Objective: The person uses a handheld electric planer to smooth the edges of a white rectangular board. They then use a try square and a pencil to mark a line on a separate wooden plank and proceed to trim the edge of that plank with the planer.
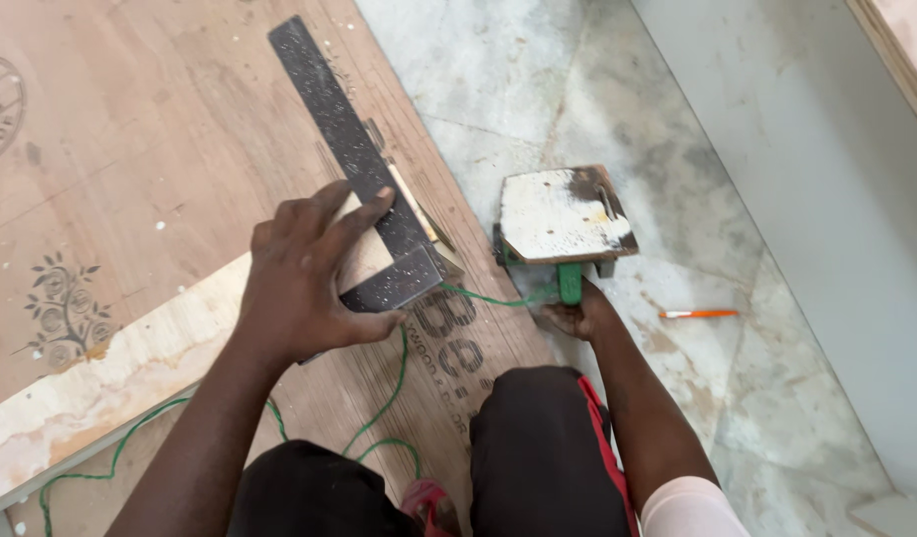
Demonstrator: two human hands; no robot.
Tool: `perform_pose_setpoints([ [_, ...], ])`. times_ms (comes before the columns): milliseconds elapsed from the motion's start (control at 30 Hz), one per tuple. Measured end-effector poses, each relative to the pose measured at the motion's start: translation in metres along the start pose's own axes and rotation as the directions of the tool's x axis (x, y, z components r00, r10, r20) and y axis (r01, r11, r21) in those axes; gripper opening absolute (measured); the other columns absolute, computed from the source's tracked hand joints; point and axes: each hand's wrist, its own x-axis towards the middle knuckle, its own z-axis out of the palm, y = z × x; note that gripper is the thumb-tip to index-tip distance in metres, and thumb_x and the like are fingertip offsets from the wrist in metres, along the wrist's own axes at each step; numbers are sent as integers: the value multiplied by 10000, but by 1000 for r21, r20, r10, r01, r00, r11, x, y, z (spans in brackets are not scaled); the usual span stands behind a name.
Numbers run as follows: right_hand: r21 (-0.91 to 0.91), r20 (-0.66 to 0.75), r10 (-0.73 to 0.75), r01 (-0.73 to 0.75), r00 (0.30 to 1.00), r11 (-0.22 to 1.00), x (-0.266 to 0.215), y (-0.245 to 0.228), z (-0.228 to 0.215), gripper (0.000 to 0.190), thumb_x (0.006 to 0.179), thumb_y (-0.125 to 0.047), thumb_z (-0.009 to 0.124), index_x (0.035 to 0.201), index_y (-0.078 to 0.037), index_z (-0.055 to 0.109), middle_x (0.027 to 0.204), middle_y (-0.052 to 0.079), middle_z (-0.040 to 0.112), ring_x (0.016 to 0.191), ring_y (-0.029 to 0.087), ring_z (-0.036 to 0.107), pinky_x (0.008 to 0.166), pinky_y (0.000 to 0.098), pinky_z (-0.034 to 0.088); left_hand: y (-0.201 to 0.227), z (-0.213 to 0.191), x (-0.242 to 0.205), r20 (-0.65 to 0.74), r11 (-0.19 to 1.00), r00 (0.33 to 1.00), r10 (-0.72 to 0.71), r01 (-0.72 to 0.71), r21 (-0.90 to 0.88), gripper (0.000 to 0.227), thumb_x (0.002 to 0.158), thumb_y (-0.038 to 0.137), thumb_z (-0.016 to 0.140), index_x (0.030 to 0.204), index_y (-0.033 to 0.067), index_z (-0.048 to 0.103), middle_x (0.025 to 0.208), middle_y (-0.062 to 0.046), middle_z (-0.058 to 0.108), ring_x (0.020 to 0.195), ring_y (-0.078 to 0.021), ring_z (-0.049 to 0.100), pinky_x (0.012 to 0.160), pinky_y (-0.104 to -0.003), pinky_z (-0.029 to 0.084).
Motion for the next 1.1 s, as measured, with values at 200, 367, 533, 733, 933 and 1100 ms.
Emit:
perform_pose_setpoints([
  [200,-8,11,75,-75,997,997,27,-5,-8,649,954,-646,588,900,-8,697,736,151,717,471,147,649,360,186,477,0,1,3,7,1000,1000,-5,5,10,1206,397,523,889,1509,276,492,1503,-148,460,1286,-361,470,1052,-564,354],
  [367,-16,-74,55,-56,996,998,14,-13,7,527,919,-672,597,833,-156,656,701,43,687,538,136,690,301,178,295,0,0,2,34,999,998,-44,44,10,1199,396,503,887,1506,296,487,1504,-135,462,1286,-347,475,1049,-564,364],
  [533,-74,-89,78,-84,993,994,21,-15,7,553,929,-697,590,799,-161,628,692,34,666,547,135,640,304,182,263,0,1,3,35,999,999,-38,37,24,1212,388,525,893,1505,296,482,1505,-140,457,1293,-353,471,1055,-577,355],
  [733,-1,-50,41,-41,998,999,7,-13,10,536,946,-648,584,847,-127,666,718,42,698,600,164,717,320,178,339,-2,2,3,52,999,998,-45,44,20,1218,389,536,881,1513,294,480,1515,-143,447,1289,-356,466,1058,-572,356],
  [933,-39,-41,-48,46,998,998,-48,-4,14,640,941,-684,487,987,-60,626,740,95,664,625,216,708,499,312,591,-2,-1,1,35,1000,999,-26,26,7,1188,432,565,879,1515,285,479,1523,-141,440,1302,-352,457,1058,-586,347],
  [1100,-646,5,-304,235,953,726,-149,-24,-10,550,989,-485,613,949,55,708,789,220,713,529,242,645,486,338,493,-3,-5,-3,16,1000,1000,-14,14,-18,1160,459,587,874,1508,293,477,1530,-128,439,1322,-348,444,1045,-570,350],
])
